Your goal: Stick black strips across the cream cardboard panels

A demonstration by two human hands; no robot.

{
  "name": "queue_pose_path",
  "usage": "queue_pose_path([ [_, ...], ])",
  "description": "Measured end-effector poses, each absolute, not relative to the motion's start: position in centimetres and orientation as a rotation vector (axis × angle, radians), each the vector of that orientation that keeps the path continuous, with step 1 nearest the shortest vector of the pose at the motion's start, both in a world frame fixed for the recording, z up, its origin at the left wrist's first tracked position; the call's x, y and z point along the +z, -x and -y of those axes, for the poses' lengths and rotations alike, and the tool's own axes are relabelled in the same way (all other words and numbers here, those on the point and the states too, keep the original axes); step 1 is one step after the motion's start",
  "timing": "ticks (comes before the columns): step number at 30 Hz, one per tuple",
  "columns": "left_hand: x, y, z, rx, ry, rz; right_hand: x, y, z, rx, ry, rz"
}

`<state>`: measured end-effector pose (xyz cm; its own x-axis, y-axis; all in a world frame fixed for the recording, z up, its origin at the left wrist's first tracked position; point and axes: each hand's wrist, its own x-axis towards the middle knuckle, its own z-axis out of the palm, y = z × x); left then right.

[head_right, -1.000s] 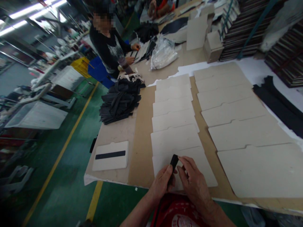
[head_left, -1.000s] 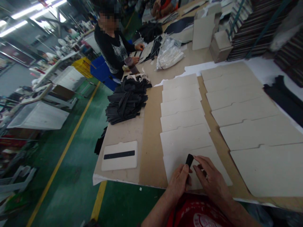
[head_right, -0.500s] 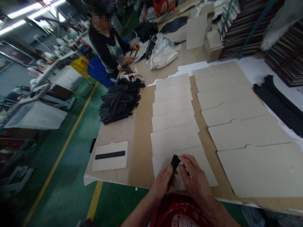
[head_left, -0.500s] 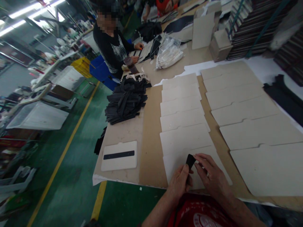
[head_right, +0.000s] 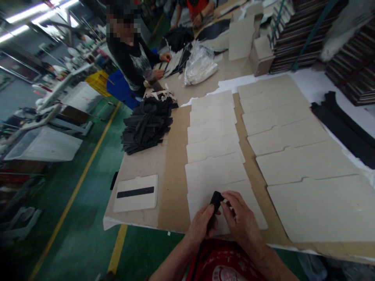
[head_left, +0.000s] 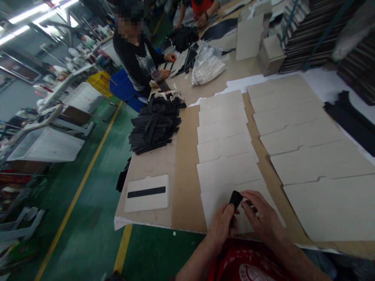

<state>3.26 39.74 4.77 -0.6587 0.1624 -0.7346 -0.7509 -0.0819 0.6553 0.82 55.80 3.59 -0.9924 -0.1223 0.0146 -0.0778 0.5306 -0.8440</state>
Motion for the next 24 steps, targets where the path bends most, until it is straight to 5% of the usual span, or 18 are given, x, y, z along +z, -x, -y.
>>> queue_pose_path([
  [10, 4.9, -3.1, -40.0, 1.861, 0.668, -1.503, 5.2, 0.3, -55.1, -1.664, -0.441, -2.247],
  [24, 4.7, -3.3, -40.1, 1.933, 0.726, -1.454, 4.3, 0.6, -55.2, -1.704, -0.505, -2.100],
])
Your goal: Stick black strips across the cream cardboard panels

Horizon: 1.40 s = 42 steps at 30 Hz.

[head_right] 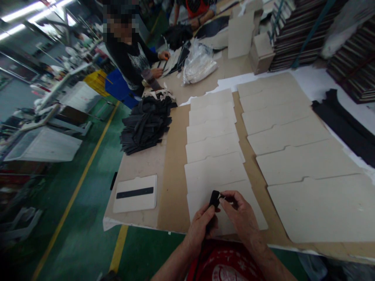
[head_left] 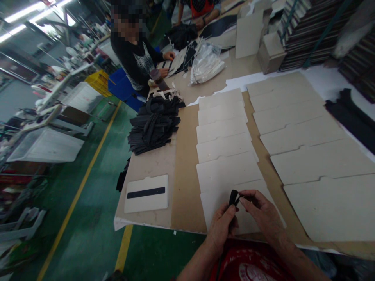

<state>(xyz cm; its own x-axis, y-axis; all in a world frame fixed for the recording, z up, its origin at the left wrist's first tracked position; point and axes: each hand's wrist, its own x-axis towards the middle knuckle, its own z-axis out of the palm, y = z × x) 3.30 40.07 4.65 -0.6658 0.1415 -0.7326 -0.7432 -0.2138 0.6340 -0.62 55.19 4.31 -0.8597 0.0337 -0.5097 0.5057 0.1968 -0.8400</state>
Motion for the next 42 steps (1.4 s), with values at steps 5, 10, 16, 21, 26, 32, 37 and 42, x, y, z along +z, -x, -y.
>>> queue_pose_path([
  [5, 4.3, -3.5, -40.0, 1.956, 0.812, -1.402, 3.9, 0.3, -55.4, -1.728, -0.500, -2.111],
  [10, 4.5, -3.1, -39.6, 1.849, 0.739, -1.631, 3.6, 0.1, -55.5, -1.691, -0.524, -2.128],
  [16, 6.0, -2.9, -38.6, 1.716, 0.533, -1.842, 3.1, -0.1, -55.9, -1.726, -0.544, -1.806],
  [21, 6.3, -5.0, -34.1, 1.392, 0.388, -1.768, 2.4, -1.5, -59.1, -1.581, -0.481, -1.803],
  [26, 5.6, -8.1, -30.6, 1.269, 0.419, -1.626, 2.2, -3.7, -61.7, -1.575, -0.589, -1.699],
  [32, 4.7, -9.3, -29.3, 1.452, 0.455, -1.506, 3.1, -4.3, -62.8, -1.397, -0.348, -1.764],
  [37, 3.0, -9.0, -28.1, 1.383, 0.434, -1.587, 2.8, -2.6, -64.1, -1.195, -0.320, -2.131],
  [42, 2.0, -7.7, -29.3, 1.588, 0.653, -1.743, 2.9, -0.8, -64.1, -1.054, -0.413, -2.358],
])
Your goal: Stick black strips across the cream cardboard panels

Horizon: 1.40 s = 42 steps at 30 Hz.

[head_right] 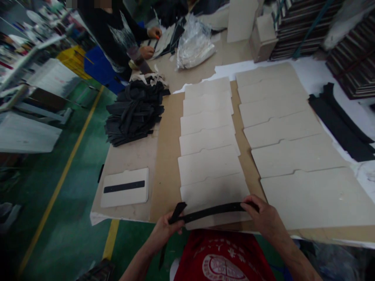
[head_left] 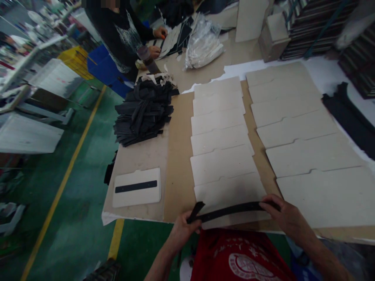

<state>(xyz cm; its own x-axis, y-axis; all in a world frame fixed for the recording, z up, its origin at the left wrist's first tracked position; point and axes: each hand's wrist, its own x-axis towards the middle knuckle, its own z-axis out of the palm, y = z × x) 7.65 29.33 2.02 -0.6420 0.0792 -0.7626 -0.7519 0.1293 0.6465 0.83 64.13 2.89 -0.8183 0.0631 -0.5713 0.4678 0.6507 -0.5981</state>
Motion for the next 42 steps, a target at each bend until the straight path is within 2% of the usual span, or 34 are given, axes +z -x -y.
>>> queue_pose_path([
  [7, -0.1, -7.1, -31.5, 1.733, 0.961, -1.781, 1.0, 0.3, -63.1, -1.132, -0.620, -2.511],
  [14, -1.9, -7.8, -31.5, 1.759, 0.953, -1.764, -0.2, 0.3, -63.3, -1.123, -0.667, -2.531],
  [42, -2.6, -7.5, -32.1, 1.672, 1.019, -1.845, -1.8, -0.2, -62.9, -0.914, -0.377, -2.801],
])
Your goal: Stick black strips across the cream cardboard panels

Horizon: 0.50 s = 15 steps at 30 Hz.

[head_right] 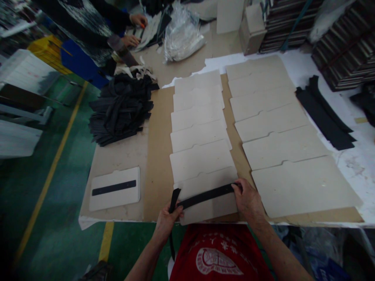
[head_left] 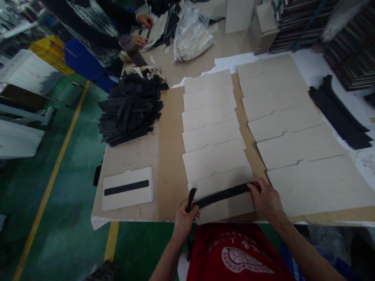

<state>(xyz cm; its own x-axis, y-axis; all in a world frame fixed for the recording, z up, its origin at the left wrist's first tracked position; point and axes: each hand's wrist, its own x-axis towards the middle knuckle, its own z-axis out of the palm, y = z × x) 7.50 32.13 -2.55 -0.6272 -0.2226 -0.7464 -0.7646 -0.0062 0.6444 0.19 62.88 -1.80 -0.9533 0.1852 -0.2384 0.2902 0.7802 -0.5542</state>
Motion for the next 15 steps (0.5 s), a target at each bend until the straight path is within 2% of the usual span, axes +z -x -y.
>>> queue_pose_path([
  [7, -2.4, -7.3, -32.3, 1.663, 0.996, -1.880, -2.3, -0.7, -62.8, -0.841, -0.293, -2.879],
  [15, -2.2, -7.2, -32.6, 1.649, 1.019, -1.869, -2.4, -0.9, -62.5, -0.555, -0.010, -3.127],
])
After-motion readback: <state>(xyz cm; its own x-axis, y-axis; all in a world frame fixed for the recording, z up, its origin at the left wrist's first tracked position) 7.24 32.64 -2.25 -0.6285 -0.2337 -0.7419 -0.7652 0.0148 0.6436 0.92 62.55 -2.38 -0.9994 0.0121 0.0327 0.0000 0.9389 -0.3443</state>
